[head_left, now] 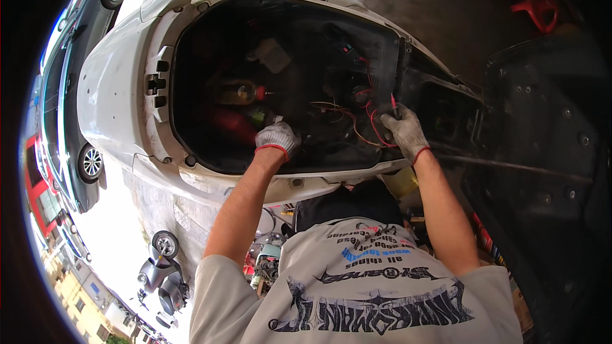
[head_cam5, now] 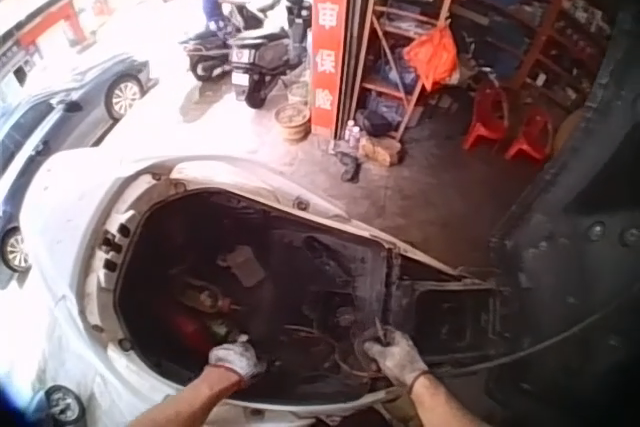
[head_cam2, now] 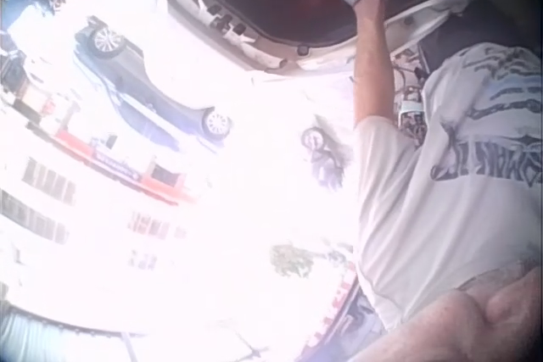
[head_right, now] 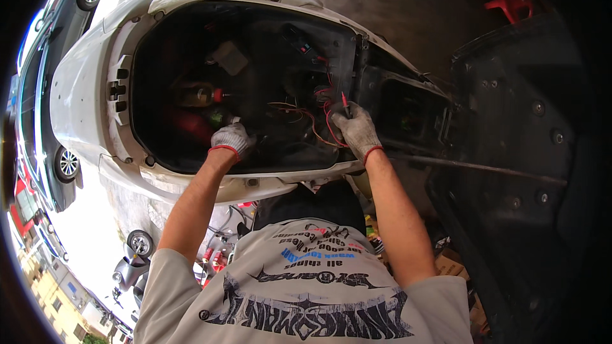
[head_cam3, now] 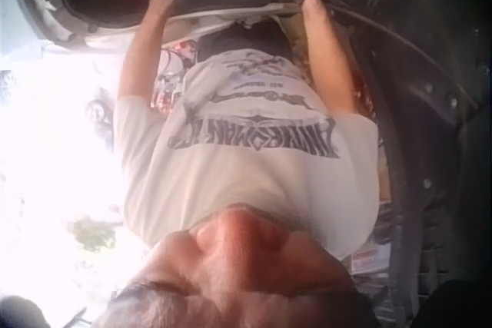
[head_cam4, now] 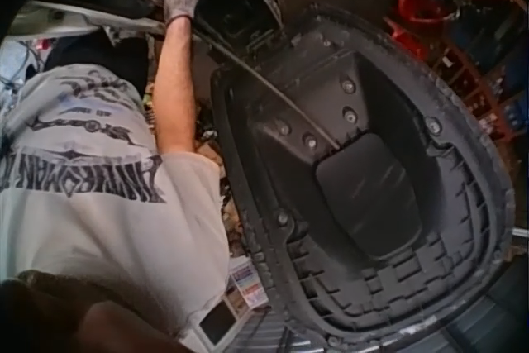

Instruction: Inspect and manipulate electrical wiring and connectors inside a motorcycle's storage compartment.

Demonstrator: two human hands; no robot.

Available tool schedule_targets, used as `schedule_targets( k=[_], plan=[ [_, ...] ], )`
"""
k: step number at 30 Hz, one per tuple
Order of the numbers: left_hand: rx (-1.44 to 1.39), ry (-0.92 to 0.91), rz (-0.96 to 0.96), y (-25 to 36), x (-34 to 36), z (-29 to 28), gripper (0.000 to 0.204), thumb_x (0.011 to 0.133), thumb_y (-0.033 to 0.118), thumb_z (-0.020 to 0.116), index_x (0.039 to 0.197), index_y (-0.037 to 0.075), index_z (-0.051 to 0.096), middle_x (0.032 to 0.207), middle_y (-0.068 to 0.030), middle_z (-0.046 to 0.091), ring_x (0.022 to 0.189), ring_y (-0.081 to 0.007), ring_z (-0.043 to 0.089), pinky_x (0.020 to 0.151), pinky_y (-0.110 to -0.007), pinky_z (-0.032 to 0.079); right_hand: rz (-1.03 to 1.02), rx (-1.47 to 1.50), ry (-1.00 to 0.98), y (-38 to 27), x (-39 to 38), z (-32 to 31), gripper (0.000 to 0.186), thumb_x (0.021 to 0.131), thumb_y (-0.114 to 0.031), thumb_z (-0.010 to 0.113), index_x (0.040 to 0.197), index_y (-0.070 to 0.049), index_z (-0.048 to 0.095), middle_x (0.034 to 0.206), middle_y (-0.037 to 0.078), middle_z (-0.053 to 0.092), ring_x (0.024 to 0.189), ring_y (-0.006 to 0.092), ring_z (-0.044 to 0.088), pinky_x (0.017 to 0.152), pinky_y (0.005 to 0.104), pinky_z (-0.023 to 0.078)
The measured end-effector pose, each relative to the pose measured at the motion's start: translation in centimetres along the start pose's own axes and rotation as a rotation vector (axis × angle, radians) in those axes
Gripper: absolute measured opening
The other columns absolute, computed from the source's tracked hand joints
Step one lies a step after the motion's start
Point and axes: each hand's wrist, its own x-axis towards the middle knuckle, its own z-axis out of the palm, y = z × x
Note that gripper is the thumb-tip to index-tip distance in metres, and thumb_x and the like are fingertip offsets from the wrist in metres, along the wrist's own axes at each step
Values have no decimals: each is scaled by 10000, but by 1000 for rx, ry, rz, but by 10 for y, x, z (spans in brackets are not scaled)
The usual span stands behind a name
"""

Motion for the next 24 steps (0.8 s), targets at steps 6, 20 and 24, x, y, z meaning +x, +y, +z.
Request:
schedule_targets(
  k=[6,20,24],
  plan=[
    [204,163,92,-11,14,12,585,875,574,547,1048,30,673,1009,-191,704,972,-325,683,816,-413,550,-72,329,104,-9,-22,-22,143,889,-61,601,1015,-43,667,798,16,657,561,61,508,513,217,406],
    [497,-18,426,68,29,20,317,855,233,589,1093,44,679,1112,-213,679,995,-304,682,822,-443,531,-94,555,171,2,-52,-60,172,908,-56,595,1070,-24,642,857,82,692,574,60,534,496,196,393],
    [346,248,382,103,31,40,291,888,204,539,1085,44,681,1046,-188,702,938,-359,693,801,-467,549,-90,580,209,4,-62,-68,174,902,-52,603,1068,-20,645,854,85,695,561,60,537,481,194,392]
  ],
)
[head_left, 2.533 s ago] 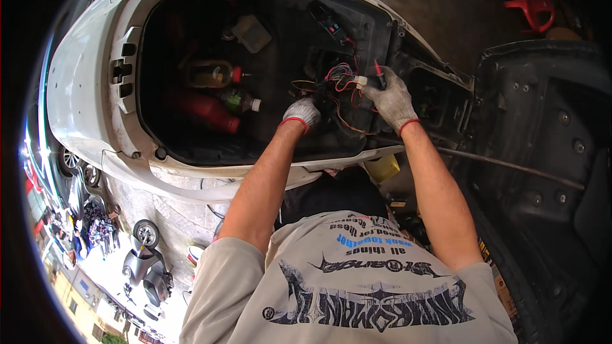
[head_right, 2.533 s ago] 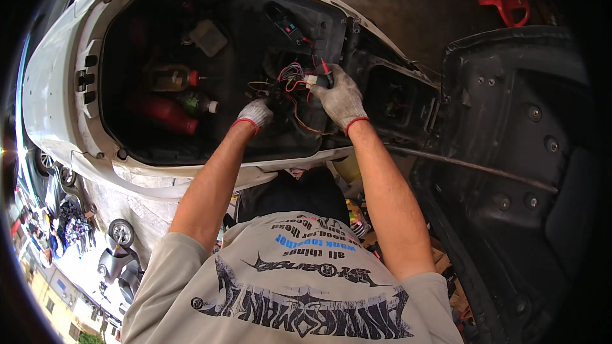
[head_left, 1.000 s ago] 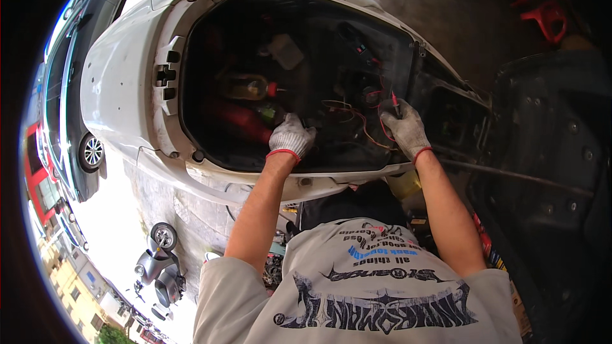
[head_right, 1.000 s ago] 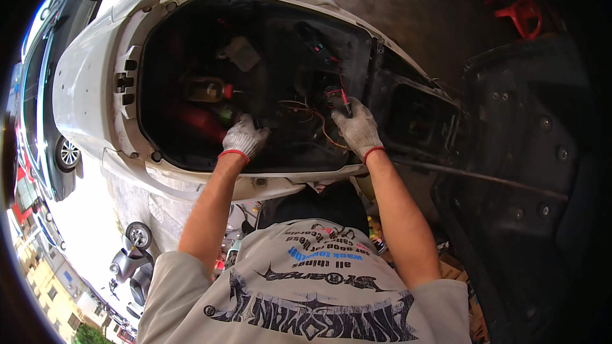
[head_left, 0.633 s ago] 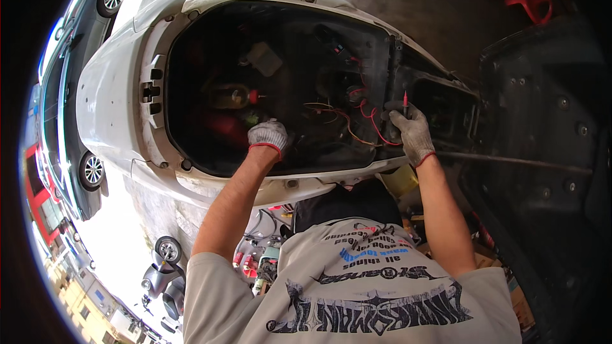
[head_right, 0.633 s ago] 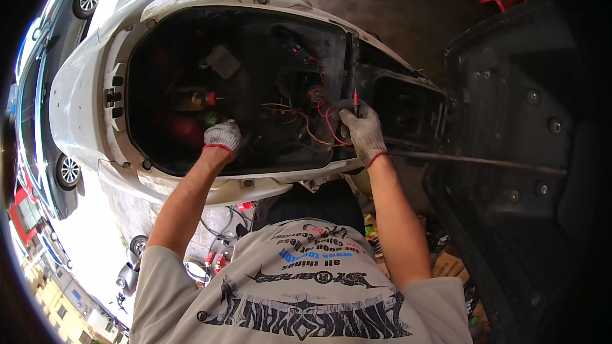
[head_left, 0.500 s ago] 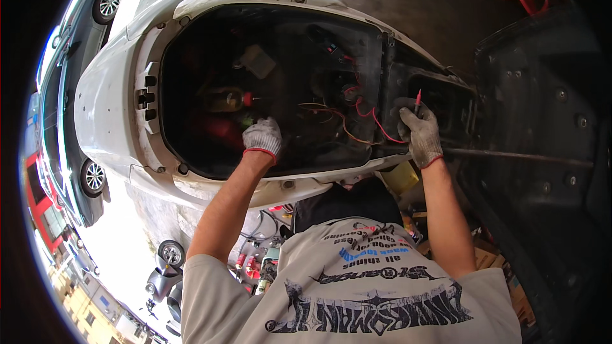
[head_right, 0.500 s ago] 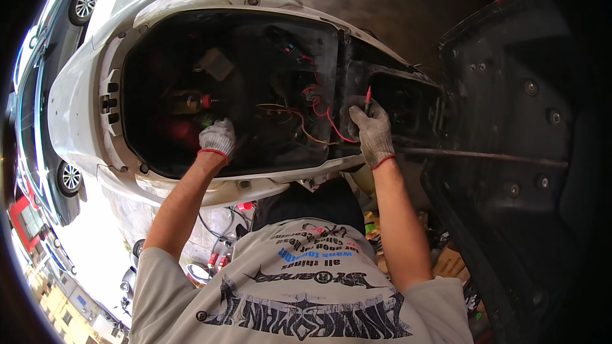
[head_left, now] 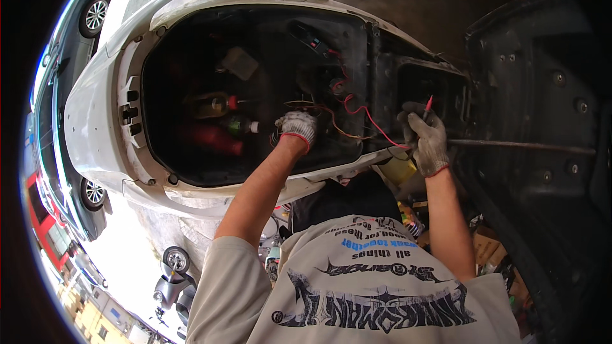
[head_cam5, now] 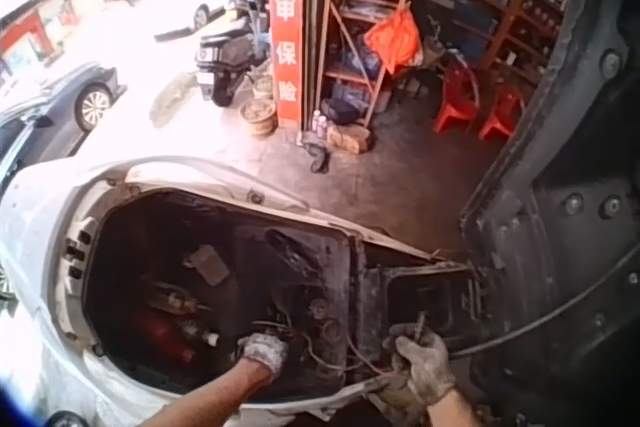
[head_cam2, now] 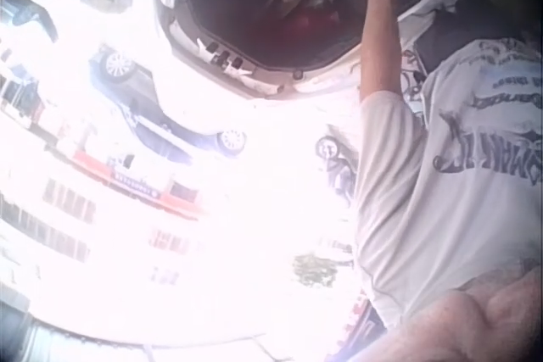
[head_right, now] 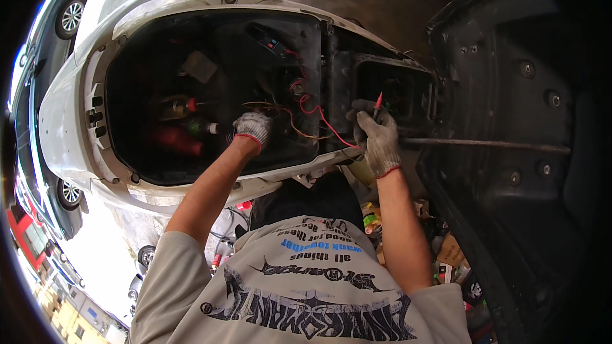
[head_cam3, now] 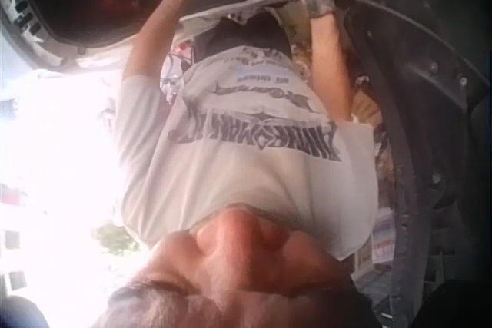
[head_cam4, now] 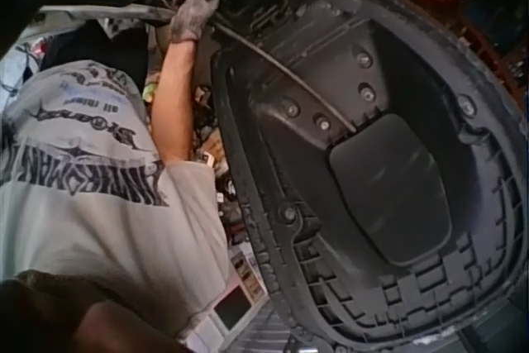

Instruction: Inspect and manipulate electrical wiring and connectors inside a motorcycle's storage compartment.

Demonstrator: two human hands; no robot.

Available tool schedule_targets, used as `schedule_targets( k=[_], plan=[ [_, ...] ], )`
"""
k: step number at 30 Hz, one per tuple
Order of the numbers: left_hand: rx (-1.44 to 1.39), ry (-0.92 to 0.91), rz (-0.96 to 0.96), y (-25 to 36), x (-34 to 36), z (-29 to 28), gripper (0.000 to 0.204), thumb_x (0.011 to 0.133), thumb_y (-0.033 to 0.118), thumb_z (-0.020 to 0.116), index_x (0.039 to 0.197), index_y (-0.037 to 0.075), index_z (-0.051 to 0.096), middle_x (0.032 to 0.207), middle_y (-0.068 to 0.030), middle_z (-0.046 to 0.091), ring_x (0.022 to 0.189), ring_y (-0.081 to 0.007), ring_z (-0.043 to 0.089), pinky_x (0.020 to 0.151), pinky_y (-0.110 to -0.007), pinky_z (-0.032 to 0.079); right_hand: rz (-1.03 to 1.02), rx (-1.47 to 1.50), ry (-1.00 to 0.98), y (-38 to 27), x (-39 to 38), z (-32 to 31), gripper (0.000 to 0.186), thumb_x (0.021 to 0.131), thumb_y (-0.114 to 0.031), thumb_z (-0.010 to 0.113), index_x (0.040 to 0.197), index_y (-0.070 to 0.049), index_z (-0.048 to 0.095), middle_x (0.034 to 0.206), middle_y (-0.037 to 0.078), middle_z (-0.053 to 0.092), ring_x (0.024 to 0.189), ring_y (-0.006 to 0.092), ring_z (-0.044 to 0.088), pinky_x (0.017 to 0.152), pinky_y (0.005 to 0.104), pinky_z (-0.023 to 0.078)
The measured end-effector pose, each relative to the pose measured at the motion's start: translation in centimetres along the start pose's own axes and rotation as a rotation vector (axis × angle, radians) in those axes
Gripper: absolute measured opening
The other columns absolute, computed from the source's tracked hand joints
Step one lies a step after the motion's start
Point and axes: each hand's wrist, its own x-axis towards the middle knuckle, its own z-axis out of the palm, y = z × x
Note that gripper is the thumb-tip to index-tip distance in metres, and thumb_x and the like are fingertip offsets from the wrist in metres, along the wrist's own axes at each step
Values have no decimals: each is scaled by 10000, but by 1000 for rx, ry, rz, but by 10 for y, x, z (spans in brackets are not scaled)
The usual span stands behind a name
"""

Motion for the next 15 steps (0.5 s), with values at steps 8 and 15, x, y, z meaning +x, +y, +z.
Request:
schedule_targets(
  k=[8,15],
  plan=[
    [-346,-65,-96,23,50,76,266,895,150,468,1096,85,631,1007,-195,693,945,-359,686,754,-476,564,-2,-45,-6,1,-9,-6,179,896,-55,619,1070,-27,646,855,84,695,532,58,530,457,197,392],
    [-486,-74,-37,25,46,60,328,908,135,440,1207,116,574,1157,-201,645,1085,-378,628,890,-483,519,25,-96,17,3,-8,4,190,902,-72,611,1079,-15,648,853,82,690,531,62,507,456,204,345]
  ],
)
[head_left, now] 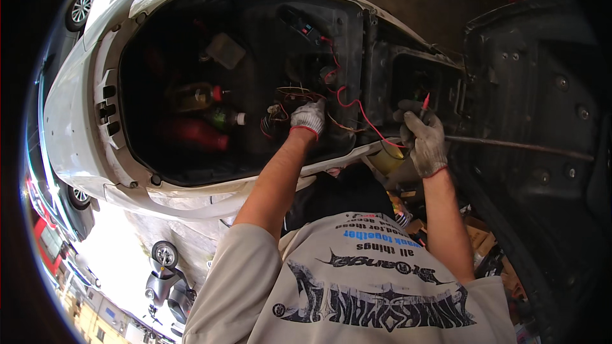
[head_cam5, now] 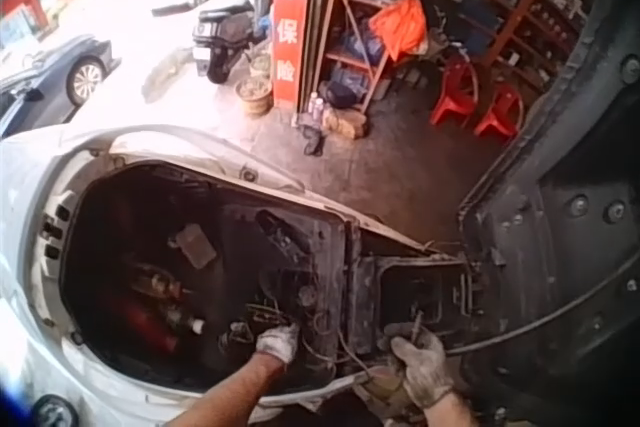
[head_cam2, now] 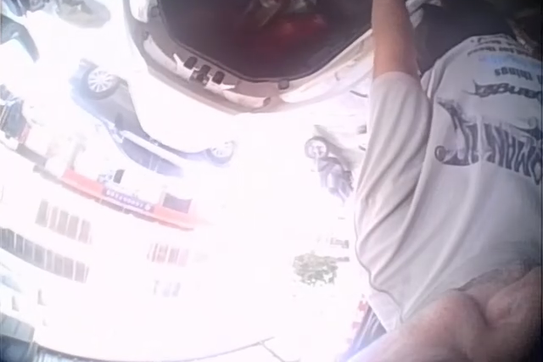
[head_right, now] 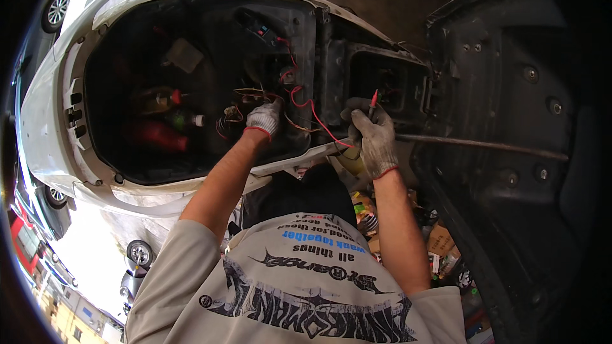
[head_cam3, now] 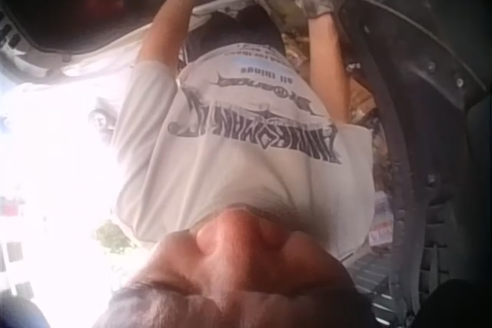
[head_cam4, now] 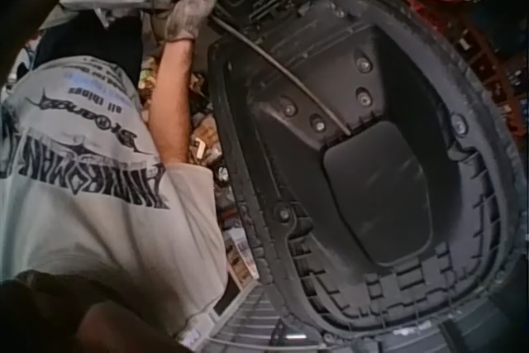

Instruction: Inspect and manipulate electrical wiring and connectors inside a motorcycle's storage compartment.

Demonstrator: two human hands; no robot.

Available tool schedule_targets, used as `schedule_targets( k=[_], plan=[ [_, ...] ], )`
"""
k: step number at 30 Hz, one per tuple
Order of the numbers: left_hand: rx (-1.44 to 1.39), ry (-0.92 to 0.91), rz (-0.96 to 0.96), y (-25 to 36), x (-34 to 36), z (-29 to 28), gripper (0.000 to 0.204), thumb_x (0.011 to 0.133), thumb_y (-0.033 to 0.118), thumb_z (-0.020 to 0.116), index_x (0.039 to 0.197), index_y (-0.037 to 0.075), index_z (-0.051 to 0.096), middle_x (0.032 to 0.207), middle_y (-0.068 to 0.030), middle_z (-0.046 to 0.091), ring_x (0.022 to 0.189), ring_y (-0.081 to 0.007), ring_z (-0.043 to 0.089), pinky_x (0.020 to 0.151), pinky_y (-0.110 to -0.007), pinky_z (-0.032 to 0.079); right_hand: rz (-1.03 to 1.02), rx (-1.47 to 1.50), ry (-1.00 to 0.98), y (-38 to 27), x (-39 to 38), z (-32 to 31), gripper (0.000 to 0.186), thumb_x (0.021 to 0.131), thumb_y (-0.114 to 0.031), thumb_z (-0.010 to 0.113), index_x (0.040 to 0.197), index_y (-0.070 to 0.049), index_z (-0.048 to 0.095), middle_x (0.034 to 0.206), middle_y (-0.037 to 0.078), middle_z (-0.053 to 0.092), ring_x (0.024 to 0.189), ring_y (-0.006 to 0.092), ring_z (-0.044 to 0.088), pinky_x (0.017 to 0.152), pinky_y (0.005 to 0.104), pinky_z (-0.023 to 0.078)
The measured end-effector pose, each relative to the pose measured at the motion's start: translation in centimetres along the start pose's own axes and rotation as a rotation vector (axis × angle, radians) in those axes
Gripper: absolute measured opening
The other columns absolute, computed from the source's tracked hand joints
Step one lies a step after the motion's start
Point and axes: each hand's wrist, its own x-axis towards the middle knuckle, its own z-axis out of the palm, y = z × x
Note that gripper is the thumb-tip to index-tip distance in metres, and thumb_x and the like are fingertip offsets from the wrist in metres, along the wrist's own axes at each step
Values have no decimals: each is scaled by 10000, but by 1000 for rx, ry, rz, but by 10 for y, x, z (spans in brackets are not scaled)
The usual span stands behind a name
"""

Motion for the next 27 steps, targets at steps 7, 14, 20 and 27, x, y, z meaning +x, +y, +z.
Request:
schedule_targets(
  k=[7,14,20,27],
  plan=[
    [-64,-44,4,0,-5,-11,398,827,112,573,1224,122,559,1209,-212,619,1153,-373,585,949,-460,486,15,-6,-45,1,6,2,176,896,-80,631,1065,-30,643,853,76,694,539,63,534,452,207,378],
    [-155,-140,53,-28,-2,-4,460,762,104,629,1217,60,574,1212,-234,609,1174,-384,564,952,-441,483,-14,-171,-14,-7,12,14,183,908,-79,597,1077,-33,650,857,60,685,562,57,523,485,201,385],
    [-77,-223,124,-45,-2,-3,434,758,103,610,1188,47,602,1226,-224,606,1170,-365,573,957,-425,485,-265,-812,0,-4,17,40,220,899,-95,574,1107,-69,642,894,84,686,772,177,647,730,311,520],
    [-323,-313,168,-34,-21,-31,533,728,124,656,1251,68,570,1223,-200,617,1143,-354,587,947,-412,465,-234,-1432,-504,46,27,78,370,867,-217,557,1214,-103,617,1155,191,640,1114,367,583,974,451,456]
  ],
)
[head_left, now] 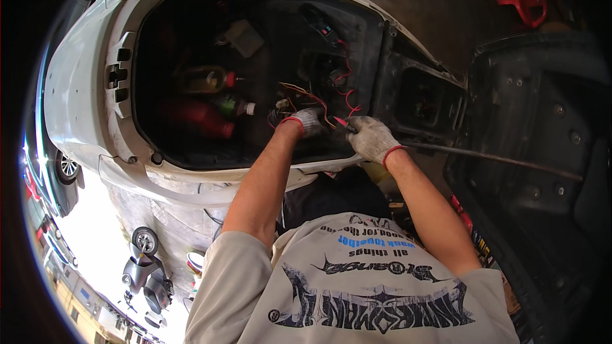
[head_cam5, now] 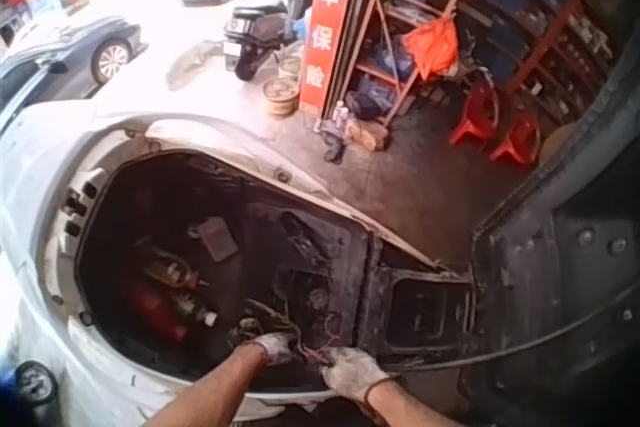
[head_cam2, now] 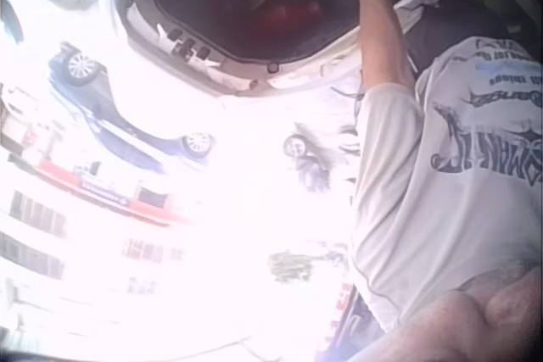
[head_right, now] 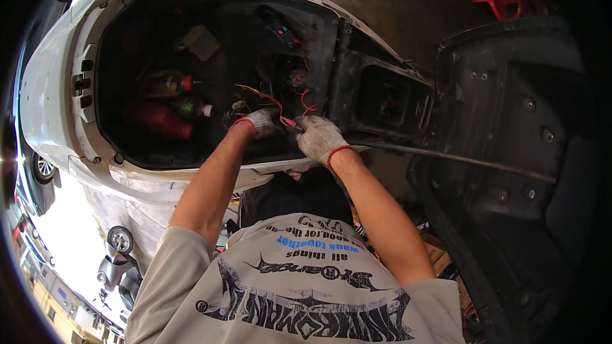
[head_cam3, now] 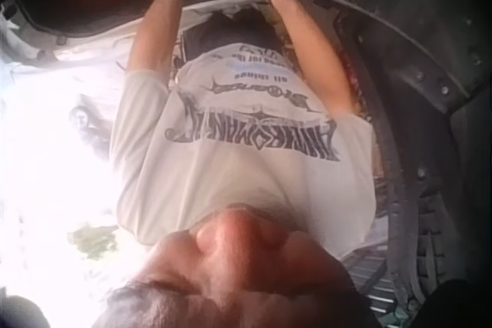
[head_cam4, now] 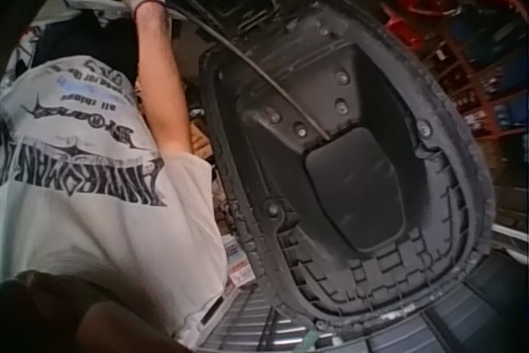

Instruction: Inspect and manipulate electrical wiring and connectors inside a motorcycle's storage compartment.

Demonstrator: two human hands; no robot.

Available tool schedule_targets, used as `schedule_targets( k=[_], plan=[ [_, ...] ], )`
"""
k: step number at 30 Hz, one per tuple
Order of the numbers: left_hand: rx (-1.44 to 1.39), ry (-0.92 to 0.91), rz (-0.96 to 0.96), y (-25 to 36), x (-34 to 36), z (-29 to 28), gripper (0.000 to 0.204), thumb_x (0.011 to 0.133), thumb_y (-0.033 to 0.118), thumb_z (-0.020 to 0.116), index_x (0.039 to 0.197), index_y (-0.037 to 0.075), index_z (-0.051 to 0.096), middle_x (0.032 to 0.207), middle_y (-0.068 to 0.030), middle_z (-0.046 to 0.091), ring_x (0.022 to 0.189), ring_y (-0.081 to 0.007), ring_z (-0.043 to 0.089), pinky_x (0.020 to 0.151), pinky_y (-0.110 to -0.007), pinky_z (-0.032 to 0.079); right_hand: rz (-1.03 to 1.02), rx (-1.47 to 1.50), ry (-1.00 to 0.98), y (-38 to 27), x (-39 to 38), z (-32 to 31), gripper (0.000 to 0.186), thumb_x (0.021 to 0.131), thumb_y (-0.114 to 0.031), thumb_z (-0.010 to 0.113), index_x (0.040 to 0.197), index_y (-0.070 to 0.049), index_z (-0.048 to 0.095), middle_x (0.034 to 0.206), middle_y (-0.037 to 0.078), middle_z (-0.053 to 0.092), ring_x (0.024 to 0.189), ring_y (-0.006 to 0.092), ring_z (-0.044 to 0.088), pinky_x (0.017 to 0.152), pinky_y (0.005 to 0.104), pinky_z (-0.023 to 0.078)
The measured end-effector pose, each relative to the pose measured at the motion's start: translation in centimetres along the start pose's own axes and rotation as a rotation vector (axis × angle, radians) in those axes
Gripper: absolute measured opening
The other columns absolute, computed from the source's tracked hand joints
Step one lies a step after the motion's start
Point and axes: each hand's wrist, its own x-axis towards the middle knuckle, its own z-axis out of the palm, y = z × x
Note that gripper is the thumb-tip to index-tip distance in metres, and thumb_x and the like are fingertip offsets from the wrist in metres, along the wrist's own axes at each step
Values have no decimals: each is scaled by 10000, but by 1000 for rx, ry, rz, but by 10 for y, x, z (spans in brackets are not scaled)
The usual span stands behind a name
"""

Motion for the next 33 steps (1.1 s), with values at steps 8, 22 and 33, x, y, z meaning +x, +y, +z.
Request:
schedule_targets(
  k=[8,22,33],
  plan=[
    [41,-6,5,-21,12,12,543,728,173,684,1257,82,601,1226,-191,626,1122,-346,606,939,-410,485,93,-100,-177,-6,16,37,424,860,-192,500,1271,-148,599,1233,160,623,1157,342,576,996,432,454],
    [201,-73,-58,-6,9,7,395,748,135,639,1130,40,673,1154,-214,656,1094,-331,635,909,-407,526,21,-108,-116,-2,47,43,464,859,-295,606,1271,-84,577,1176,195,637,1133,360,581,976,428,459],
    [95,-27,34,-45,31,34,619,681,267,779,1252,96,616,1206,-201,639,1118,-344,617,926,-403,511,113,-88,-139,7,57,49,463,845,-327,634,1247,-101,596,1179,182,640,1126,354,590,961,430,473]
  ],
)
